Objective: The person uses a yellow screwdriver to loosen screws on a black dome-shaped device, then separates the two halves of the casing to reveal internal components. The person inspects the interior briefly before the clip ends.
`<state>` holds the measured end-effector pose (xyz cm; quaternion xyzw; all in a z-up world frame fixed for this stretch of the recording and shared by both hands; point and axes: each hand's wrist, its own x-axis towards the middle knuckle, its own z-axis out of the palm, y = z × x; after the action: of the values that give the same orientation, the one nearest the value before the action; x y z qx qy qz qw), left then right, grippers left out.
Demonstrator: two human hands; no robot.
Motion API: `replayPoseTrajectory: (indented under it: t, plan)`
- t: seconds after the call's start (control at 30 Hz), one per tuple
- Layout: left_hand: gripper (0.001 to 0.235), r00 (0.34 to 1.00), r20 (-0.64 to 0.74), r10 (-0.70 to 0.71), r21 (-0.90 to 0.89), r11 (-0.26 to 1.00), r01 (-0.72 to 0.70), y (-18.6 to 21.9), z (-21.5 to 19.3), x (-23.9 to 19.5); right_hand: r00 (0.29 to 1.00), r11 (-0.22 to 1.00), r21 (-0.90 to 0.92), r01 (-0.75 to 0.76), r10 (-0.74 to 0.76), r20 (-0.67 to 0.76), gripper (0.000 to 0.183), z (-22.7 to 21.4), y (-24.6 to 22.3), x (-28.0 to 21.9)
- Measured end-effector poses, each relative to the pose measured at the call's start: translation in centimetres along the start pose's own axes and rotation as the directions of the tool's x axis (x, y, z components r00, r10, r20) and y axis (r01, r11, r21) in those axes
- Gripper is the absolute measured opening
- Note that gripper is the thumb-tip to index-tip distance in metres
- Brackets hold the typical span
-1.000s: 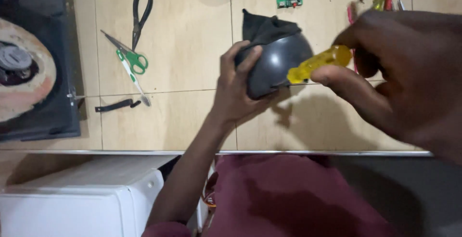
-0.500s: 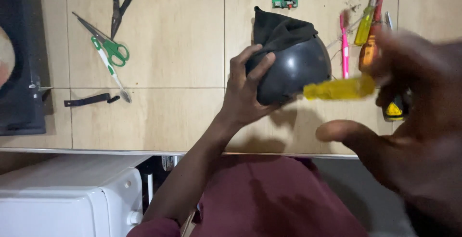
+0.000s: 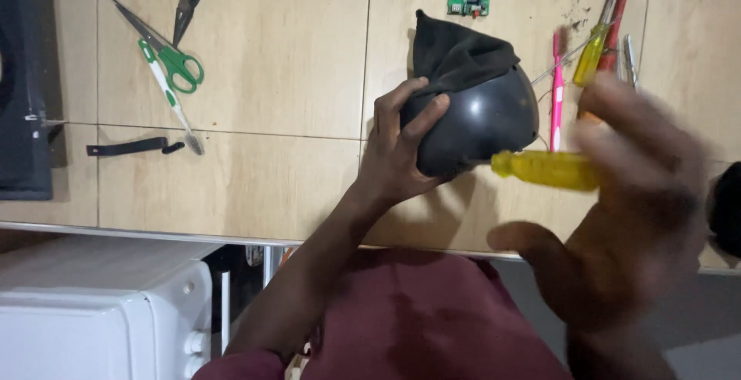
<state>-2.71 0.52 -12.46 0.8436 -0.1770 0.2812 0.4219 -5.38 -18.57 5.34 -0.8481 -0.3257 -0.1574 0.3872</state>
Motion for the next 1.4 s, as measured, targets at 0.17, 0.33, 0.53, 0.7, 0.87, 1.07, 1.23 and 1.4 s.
replayPoseTrajectory:
  t: [0.17, 0.33, 0.53, 0.7, 0.87, 1.07, 1.23, 1.4]
  plan:
    - [0.092, 1.000, 0.014, -0.004, -0.007, 1.000, 0.004, 0.0, 0.2, -0.7, 0.933, 0.993, -0.086, -0.086, 0.050, -0.358, 0.042, 0.8, 0.3, -1.9]
    - [0.091, 1.000, -0.007, 0.015, -0.003, 1.000, -0.015, 0.0, 0.2, -0.8, 0.982, 0.976, -0.198, 0.094, -0.124, -0.144, 0.024, -0.8, 0.4, -0.8]
    - [0.087, 1.000, 0.002, 0.025, 0.010, 1.000, -0.025, -0.2, 0.1, -0.9, 0.991, 0.970, -0.241, 0.046, -0.075, -0.114, 0.023, -0.7, 0.7, -2.2]
    - [0.085, 0.999, -0.010, 0.035, 0.028, 0.999, -0.035, -0.1, 0.1, -0.7, 0.979, 0.972, -0.234, -0.002, -0.045, -0.197, 0.019, 0.0, -0.4, -2.2]
    - [0.090, 0.999, 0.021, 0.025, 0.004, 1.000, -0.025, 0.1, 0.0, -0.7, 0.990, 0.969, -0.224, 0.105, -0.124, -0.074, 0.013, -0.4, -1.2, -0.6]
    - [0.087, 0.999, 0.024, 0.041, 0.022, 0.999, -0.042, 0.4, -0.1, -0.5, 0.939, 0.931, -0.171, 0.322, -0.337, -0.068, 0.029, -1.5, 1.8, -0.7]
    - [0.087, 0.999, 0.004, 0.048, 0.039, 0.998, -0.048, 0.1, 0.0, -0.3, 0.960, 0.968, -0.183, 0.173, -0.207, -0.186, 0.008, 0.7, 0.2, -1.2]
    - [0.087, 0.999, 0.033, 0.029, 0.017, 0.999, -0.030, 0.3, 0.0, -0.4, 0.936, 0.983, -0.161, 0.092, -0.140, -0.324, 0.020, 1.6, 0.0, -1.9]
